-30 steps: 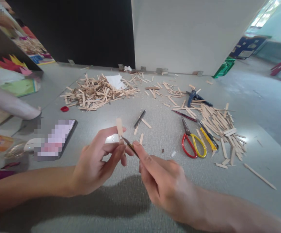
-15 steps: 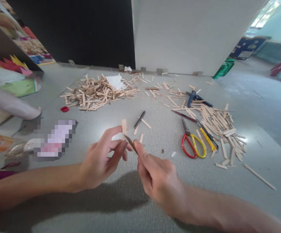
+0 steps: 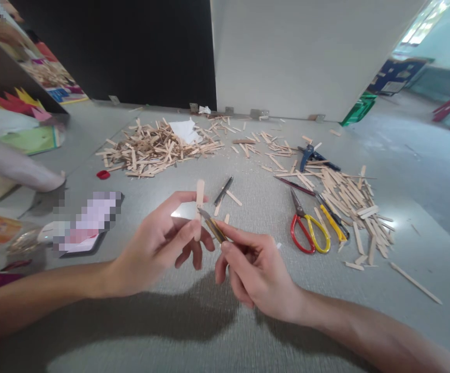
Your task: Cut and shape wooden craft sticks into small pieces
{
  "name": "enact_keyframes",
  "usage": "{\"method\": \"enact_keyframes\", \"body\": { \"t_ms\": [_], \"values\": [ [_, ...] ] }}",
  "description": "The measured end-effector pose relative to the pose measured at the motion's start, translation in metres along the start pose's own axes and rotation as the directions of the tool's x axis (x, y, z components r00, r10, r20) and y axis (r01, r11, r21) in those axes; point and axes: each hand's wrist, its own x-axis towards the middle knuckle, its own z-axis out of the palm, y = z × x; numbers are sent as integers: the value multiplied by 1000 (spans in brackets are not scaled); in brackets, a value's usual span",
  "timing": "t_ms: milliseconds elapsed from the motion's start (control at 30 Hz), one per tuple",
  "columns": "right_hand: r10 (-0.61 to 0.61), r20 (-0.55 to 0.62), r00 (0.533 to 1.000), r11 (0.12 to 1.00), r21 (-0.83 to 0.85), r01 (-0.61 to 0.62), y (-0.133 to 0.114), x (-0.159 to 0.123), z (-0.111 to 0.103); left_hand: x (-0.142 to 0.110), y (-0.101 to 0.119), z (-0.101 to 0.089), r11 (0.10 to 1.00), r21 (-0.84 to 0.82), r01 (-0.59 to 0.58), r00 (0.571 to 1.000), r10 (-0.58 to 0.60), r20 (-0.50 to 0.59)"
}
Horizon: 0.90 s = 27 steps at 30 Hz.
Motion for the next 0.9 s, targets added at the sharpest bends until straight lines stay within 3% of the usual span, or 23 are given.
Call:
{"method": "enact_keyframes", "body": {
  "t_ms": [133,233,367,433,500,733,800,867,900],
  "values": [
    [78,60,995,990,111,-85,-8,4,-4,1,0,1,1000,13,-13,999,14,-30],
    [122,75,990,987,99,-129,-13,4,-5,2,2,1,1000,14,4,999,-3,-54],
    [-45,-87,995,998,-57,40,-17,4,-6,3,6,-1,999,24,45,998,-45,-33],
    [-110,-182,977,987,-133,86,-20,6,-8,3,6,-1,996,39,80,997,-81,12],
    [-99,-228,969,983,-171,60,-24,10,-10,2,6,0,992,47,117,990,-120,77],
    [-138,-206,969,972,-214,93,-29,16,-12,1,0,3,979,109,173,933,-198,302],
    [-101,-205,974,982,-177,65,-29,16,-11,1,-4,4,980,178,84,957,-129,260],
    [-80,-219,972,987,-151,47,-28,16,-10,0,-10,4,952,287,-111,986,70,148],
    [-87,-231,969,987,-154,52,-27,16,-9,-1,-13,5,914,339,-223,974,200,102]
  ]
}}
